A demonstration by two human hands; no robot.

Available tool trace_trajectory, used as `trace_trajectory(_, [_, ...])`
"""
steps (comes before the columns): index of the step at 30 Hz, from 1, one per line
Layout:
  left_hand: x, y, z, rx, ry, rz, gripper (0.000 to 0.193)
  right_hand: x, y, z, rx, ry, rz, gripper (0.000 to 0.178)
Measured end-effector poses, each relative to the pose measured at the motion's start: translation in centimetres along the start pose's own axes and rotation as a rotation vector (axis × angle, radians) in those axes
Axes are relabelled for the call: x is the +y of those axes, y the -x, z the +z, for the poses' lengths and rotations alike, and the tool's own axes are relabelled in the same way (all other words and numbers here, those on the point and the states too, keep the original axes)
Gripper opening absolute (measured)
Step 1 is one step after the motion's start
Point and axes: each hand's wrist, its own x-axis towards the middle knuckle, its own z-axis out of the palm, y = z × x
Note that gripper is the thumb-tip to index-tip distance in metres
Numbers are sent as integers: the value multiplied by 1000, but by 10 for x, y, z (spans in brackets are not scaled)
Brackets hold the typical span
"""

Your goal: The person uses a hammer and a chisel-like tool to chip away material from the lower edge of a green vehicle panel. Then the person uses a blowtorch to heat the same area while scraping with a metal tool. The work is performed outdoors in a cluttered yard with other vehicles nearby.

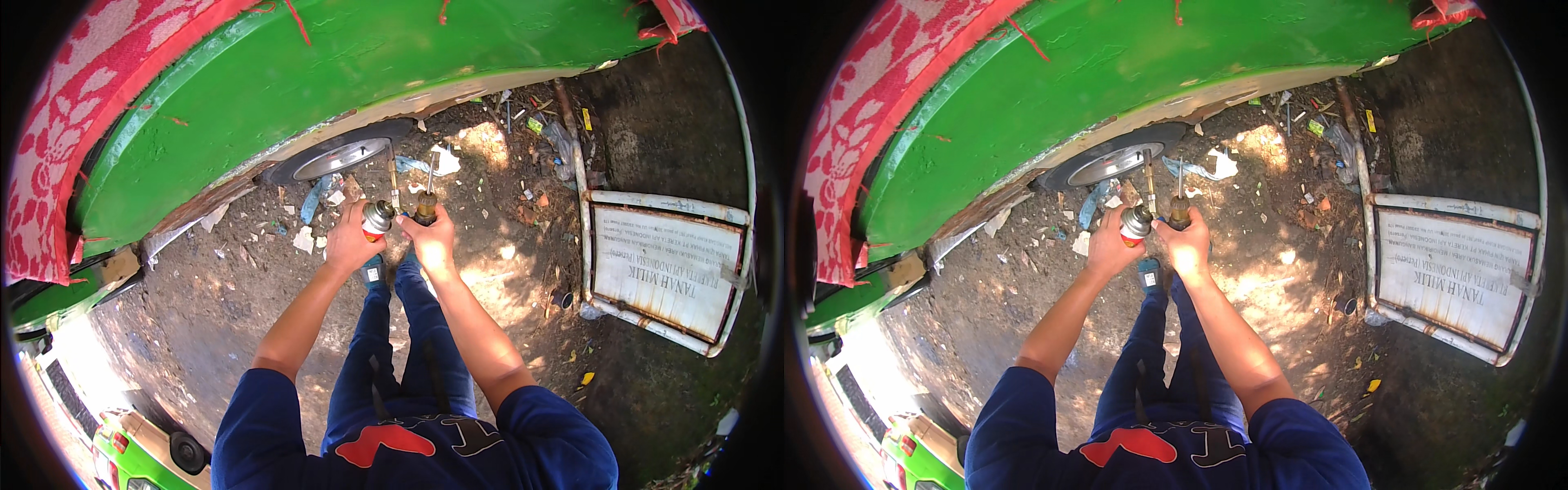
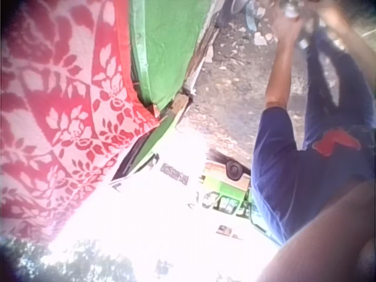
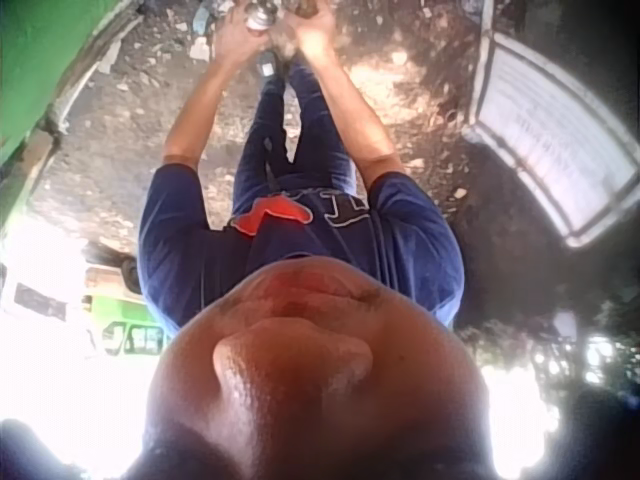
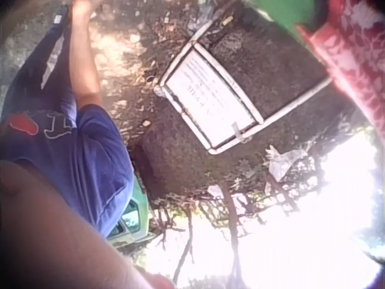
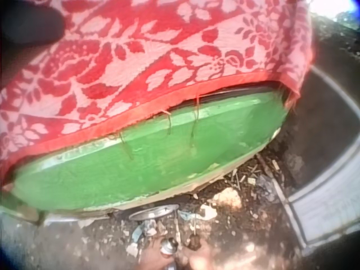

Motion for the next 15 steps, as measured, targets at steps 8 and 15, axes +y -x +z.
trace_trajectory(8, [-10,-10,-3,31,62,12,80,-11,-5,-5,4,74,0,29])
trace_trajectory(15, [-31,-35,-22,55,135,51,81,-32,-10,-34,10,161,2,30])
